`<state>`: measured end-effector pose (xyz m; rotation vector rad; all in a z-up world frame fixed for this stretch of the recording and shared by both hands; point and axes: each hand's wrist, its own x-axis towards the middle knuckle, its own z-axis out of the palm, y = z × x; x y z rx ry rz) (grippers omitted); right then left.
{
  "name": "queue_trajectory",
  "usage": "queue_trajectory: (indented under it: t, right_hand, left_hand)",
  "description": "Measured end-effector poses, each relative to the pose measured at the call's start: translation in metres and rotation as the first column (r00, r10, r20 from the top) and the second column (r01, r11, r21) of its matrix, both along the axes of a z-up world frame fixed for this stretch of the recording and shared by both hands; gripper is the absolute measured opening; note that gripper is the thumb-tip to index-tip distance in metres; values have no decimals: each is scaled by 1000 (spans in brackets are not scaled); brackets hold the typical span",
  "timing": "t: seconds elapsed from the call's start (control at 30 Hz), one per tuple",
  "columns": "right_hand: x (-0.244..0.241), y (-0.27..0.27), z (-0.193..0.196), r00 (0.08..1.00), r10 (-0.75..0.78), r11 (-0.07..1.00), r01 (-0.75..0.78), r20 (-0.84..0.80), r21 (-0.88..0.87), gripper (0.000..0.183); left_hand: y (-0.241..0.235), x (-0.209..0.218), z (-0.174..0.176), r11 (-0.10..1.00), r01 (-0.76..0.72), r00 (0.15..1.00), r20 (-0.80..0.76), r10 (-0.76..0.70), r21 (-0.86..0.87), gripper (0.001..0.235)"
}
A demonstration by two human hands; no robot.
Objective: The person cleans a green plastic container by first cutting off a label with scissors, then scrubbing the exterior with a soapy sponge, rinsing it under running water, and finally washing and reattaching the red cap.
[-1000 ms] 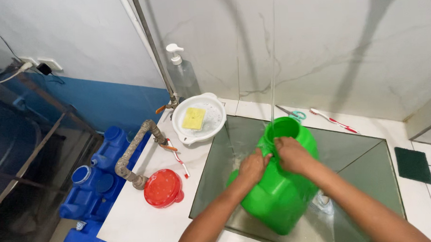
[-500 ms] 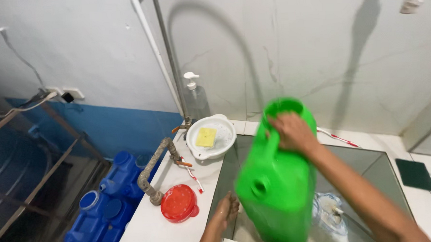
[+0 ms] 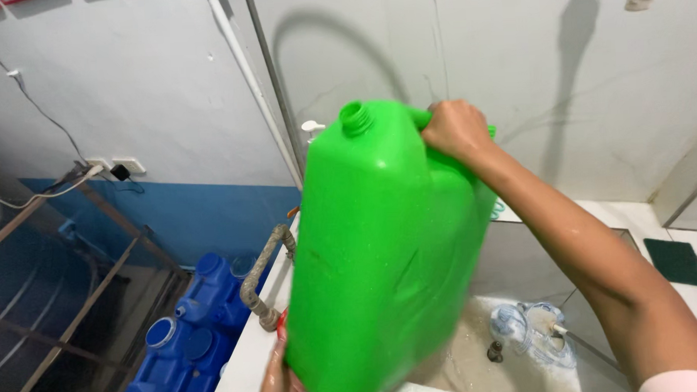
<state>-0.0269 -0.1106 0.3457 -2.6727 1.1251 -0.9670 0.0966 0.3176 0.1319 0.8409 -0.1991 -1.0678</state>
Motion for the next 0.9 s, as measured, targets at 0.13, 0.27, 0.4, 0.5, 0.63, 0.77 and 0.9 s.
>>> queue_trajectory:
  t: [0.13, 0.27, 0.4, 0.5, 0.63, 0.77, 0.9]
  right_hand:
    - [-17, 1, 20, 980, 71, 997, -63, 184, -49, 40]
    - [1, 1, -1, 985, -45, 999, 43, -169, -19, 44]
    - [6, -2, -21, 991, -65, 997, 68, -113, 20, 44]
    - [-1, -15, -11, 993, -33, 999, 36, 113, -25, 37]
    - [-6, -21, -16, 996, -14, 1000, 17, 91, -23, 35]
    - [11, -1, -34, 994, -73, 996, 76, -85, 37, 42]
    - [10, -6, -16, 991, -50, 998, 47, 126, 30, 38]
  left_hand:
    - [-24, -9, -17, 976, -99, 995, 21, 97, 192, 70]
    - [-19, -35, -52, 982, -18, 962, -263, 69, 189, 60]
    - [35, 45, -43, 991, -32, 999, -1, 33, 132, 64]
    - [22, 55, -48, 987, -136, 975, 192, 116, 90, 61]
    - [-13, 15, -63, 991, -102, 994, 49, 98, 83, 60]
    - [25, 23, -61, 987, -78, 986, -137, 97, 139, 59]
    - [40, 60, -20, 963, -180, 973, 179, 145, 201, 61]
